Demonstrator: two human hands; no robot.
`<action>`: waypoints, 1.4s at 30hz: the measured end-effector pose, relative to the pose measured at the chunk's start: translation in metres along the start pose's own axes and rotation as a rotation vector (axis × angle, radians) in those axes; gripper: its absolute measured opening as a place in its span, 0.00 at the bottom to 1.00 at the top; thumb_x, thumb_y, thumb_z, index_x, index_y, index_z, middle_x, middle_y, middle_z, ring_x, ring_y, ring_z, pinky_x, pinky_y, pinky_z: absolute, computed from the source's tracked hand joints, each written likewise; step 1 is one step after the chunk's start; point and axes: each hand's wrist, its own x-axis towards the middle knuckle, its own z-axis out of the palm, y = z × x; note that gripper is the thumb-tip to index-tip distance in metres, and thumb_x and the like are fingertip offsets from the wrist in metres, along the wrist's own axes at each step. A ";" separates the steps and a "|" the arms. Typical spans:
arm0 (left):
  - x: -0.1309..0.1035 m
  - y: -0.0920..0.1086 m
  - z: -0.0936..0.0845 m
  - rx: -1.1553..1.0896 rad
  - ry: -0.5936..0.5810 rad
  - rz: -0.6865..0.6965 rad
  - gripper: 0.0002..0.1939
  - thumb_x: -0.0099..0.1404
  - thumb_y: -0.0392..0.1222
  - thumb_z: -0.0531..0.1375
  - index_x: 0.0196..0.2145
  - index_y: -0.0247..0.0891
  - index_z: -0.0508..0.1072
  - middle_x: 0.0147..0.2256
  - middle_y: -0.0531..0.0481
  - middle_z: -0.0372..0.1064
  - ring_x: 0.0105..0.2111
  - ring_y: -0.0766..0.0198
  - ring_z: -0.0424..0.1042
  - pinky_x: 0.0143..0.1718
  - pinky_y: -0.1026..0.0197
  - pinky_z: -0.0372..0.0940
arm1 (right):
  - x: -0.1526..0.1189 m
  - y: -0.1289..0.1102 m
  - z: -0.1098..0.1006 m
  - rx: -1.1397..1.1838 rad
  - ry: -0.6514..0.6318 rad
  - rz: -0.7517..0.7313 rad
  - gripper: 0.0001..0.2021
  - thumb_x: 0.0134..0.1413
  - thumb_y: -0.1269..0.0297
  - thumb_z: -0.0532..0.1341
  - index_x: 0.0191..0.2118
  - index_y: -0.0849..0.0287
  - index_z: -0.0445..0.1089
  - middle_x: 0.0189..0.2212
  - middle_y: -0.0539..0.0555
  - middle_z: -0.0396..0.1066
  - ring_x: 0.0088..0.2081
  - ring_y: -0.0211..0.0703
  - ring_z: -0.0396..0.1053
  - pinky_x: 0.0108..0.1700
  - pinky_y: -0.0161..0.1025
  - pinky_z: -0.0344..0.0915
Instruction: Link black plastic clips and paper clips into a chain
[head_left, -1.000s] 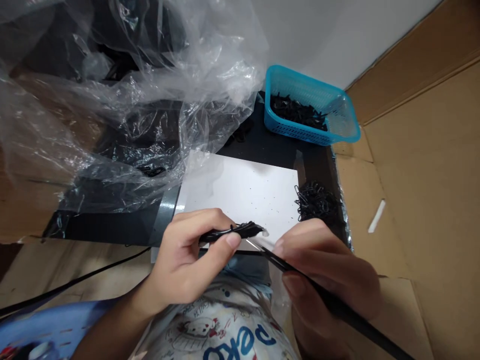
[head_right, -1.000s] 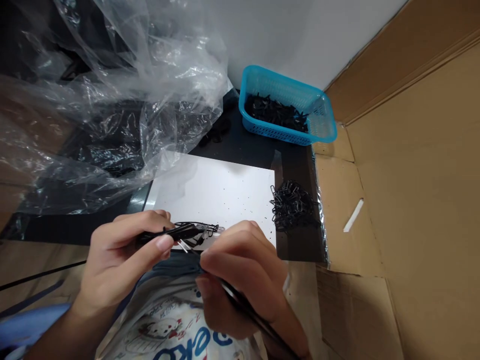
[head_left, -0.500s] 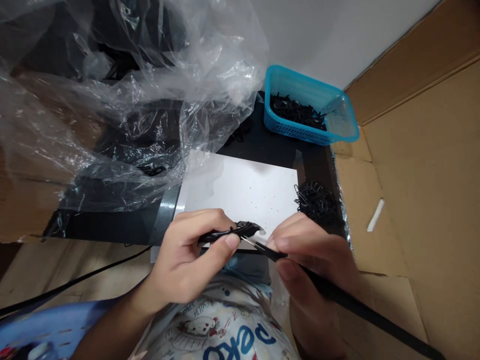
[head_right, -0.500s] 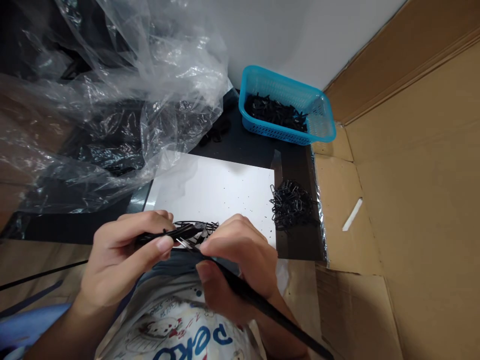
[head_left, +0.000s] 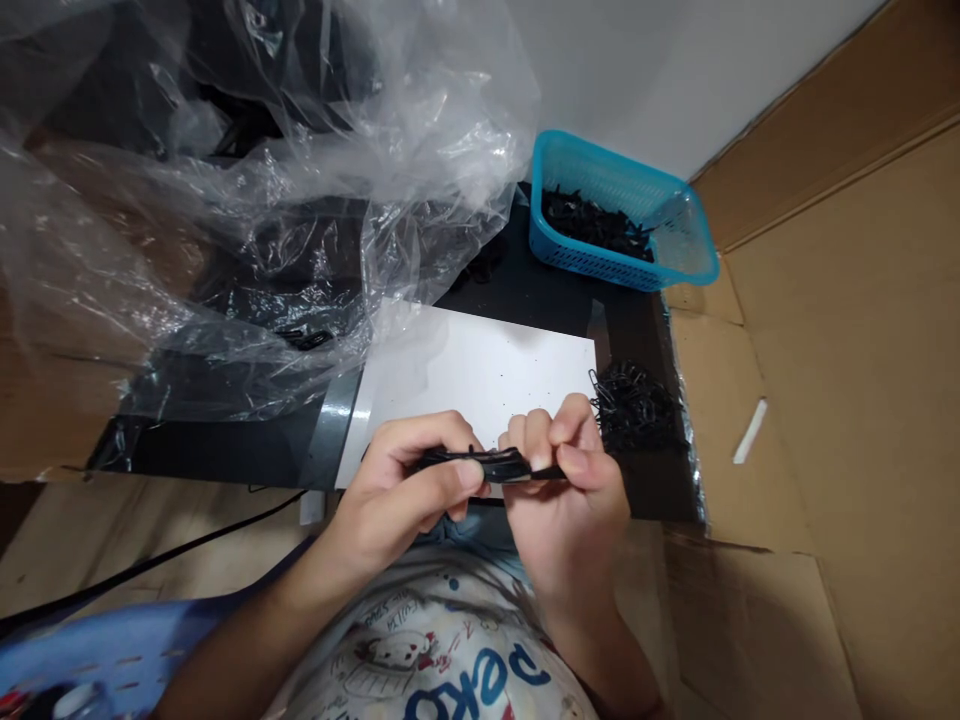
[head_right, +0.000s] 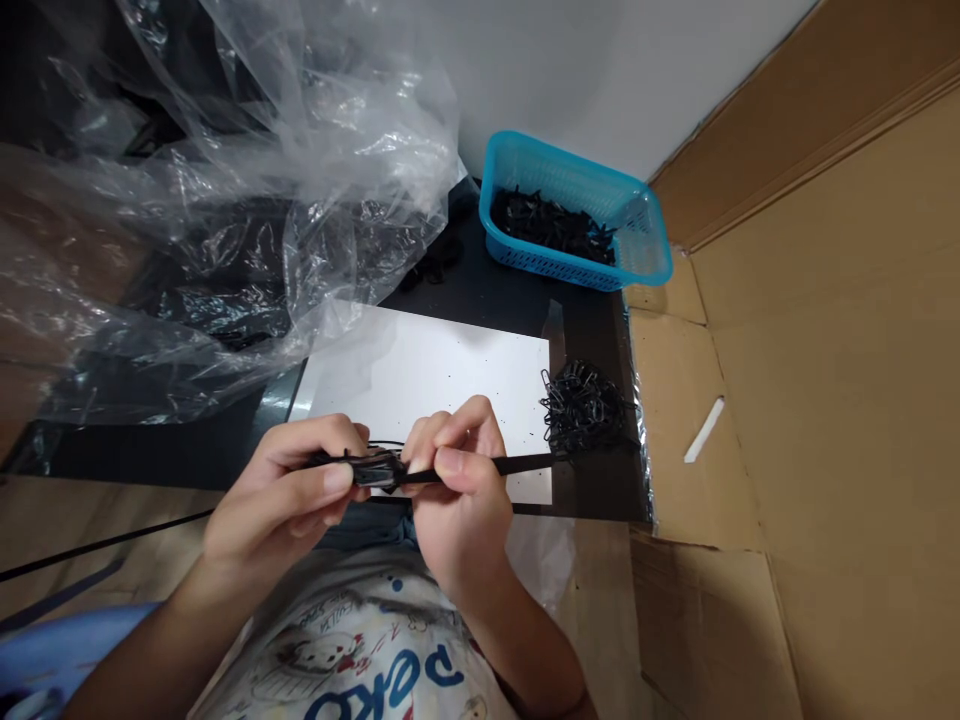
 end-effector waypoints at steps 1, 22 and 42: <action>0.000 0.000 0.000 -0.005 0.006 0.003 0.12 0.63 0.45 0.61 0.25 0.37 0.71 0.17 0.57 0.60 0.15 0.75 0.50 0.15 0.69 0.42 | 0.001 -0.001 0.000 0.006 -0.006 0.010 0.04 0.43 0.71 0.53 0.27 0.55 0.61 0.16 0.44 0.54 0.19 0.35 0.54 0.21 0.29 0.57; 0.010 -0.001 -0.031 0.382 0.372 0.270 0.09 0.63 0.35 0.59 0.24 0.38 0.71 0.19 0.58 0.63 0.16 0.74 0.56 0.17 0.67 0.50 | -0.009 -0.009 -0.091 -1.559 -0.260 -0.522 0.05 0.56 0.74 0.58 0.34 0.57 0.65 0.29 0.52 0.66 0.32 0.42 0.67 0.35 0.39 0.67; 0.004 0.008 0.000 0.556 0.154 0.291 0.11 0.64 0.37 0.57 0.23 0.37 0.67 0.18 0.55 0.61 0.19 0.68 0.58 0.22 0.63 0.53 | -0.031 -0.026 -0.005 -0.900 -0.081 -0.535 0.07 0.59 0.73 0.58 0.40 0.54 0.67 0.29 0.50 0.65 0.31 0.41 0.66 0.35 0.42 0.65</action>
